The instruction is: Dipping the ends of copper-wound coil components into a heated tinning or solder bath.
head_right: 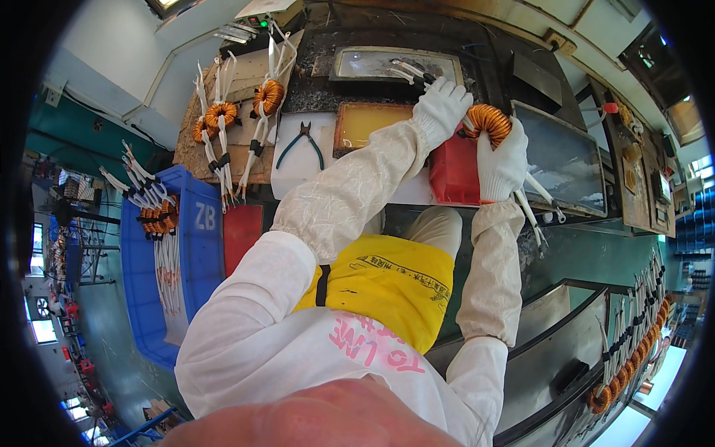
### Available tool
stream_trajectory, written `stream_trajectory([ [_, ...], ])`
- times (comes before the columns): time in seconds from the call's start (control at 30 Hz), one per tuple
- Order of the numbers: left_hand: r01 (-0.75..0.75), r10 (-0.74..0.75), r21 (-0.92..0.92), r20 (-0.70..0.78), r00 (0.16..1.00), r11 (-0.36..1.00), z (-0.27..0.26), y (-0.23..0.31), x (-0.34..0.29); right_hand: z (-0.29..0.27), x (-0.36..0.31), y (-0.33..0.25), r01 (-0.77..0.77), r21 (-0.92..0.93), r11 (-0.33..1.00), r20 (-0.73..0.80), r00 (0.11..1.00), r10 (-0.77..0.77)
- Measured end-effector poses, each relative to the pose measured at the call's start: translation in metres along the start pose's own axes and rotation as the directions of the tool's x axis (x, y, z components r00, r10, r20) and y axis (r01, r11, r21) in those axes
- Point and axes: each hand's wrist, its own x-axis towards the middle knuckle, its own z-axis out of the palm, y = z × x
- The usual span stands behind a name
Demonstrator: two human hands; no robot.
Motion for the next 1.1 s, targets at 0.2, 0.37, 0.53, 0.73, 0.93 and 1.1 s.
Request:
stream_trajectory([
  [0.2, 0.000, 0.002, -0.031, 0.037, 0.999, 1.000, 0.001, -0.002, 0.003, 0.000, -0.001, -0.003, -0.052, -0.007, 0.999, 0.028, 0.998, 0.052],
  [0.37, -0.001, 0.003, -0.031, 0.063, 0.998, 1.000, 0.004, -0.004, 0.003, 0.003, -0.001, -0.004, 0.026, -0.059, 0.998, -0.034, 0.999, -0.028],
  [0.53, 0.026, -0.023, -0.077, 0.046, 0.999, 0.997, 0.007, -0.002, 0.003, 0.004, -0.003, 0.000, 0.050, -0.056, 0.997, -0.056, 0.997, -0.053],
  [0.73, 0.000, -0.001, -0.050, -0.011, 1.000, 0.999, 0.012, -0.004, 0.003, 0.004, -0.003, -0.002, 0.064, -0.050, 0.997, -0.066, 0.996, -0.067],
  [0.93, -0.002, -0.006, -0.126, -0.060, 0.998, 0.992, 0.017, -0.004, 0.002, 0.005, -0.003, 0.000, 0.076, -0.055, 0.996, -0.076, 0.994, -0.081],
  [1.1, -0.005, -0.003, -0.136, -0.062, 0.998, 0.991, 0.020, -0.006, 0.003, 0.005, -0.003, -0.001, 0.072, -0.065, 0.995, -0.070, 0.995, -0.076],
])
